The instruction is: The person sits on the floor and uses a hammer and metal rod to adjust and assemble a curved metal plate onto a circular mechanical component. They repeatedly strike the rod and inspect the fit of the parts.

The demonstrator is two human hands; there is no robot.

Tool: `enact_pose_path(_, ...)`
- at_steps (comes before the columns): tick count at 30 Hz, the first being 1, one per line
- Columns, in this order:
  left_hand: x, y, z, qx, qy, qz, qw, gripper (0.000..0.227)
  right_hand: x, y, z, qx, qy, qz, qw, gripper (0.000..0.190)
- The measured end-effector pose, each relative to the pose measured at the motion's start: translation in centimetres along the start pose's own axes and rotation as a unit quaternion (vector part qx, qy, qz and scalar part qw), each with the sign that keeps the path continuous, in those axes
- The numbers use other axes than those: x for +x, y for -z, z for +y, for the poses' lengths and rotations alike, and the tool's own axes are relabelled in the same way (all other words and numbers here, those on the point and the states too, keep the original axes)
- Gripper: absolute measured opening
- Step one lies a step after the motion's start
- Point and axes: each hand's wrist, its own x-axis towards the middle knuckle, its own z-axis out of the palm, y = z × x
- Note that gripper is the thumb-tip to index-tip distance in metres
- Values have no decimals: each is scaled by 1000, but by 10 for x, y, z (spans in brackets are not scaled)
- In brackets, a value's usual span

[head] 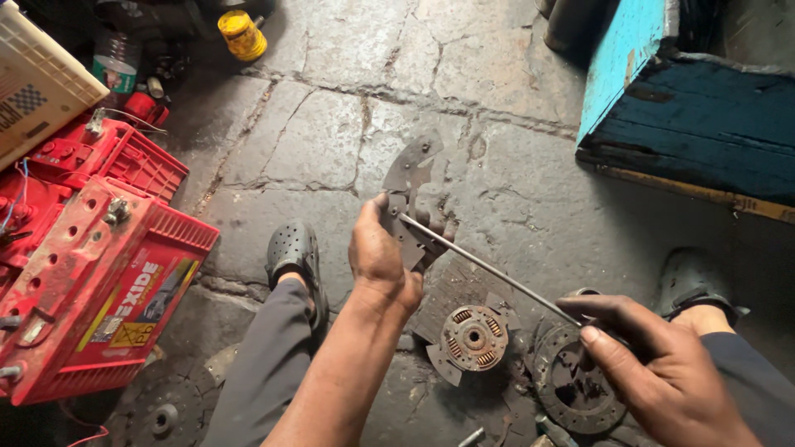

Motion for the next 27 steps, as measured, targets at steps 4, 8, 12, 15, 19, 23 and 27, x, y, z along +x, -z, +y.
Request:
enact_pose_path(4, -3, -2, 0, -31, -30, -30, 999, 36, 2, -5, -4, -12, -93, 28, 995, 36)
enact_pose_path(8, -10, -6, -3, -6, -44, -20, 999, 39, 1, -13, -6, 13, -128, 48, 991, 35)
enact_pose_path(12, -10, -11, -7, -17, -49, 7, 999, 35, -2, -18, -2, 56, -124, 31, 990, 35)
enact_pose_path(15, -10, -12, -11, 48, -90, -5, 995, 25, -1, -16, 0, 47, -151, 49, 986, 32)
enact_pose_path(19, -9, -14, -15, 66, -147, -62, 985, 34, 2, -14, -1, 208, -166, 5, 964, 36)
enact_pose_path(23, -14, -16, -15, 94, -133, -112, 980, 34, 2, -14, -3, 189, -140, 18, 972, 34)
enact_pose_path(27, -30, -22, -33, 82, -58, -174, 980, 28, 2, -17, -2, 122, -129, 30, 984, 34)
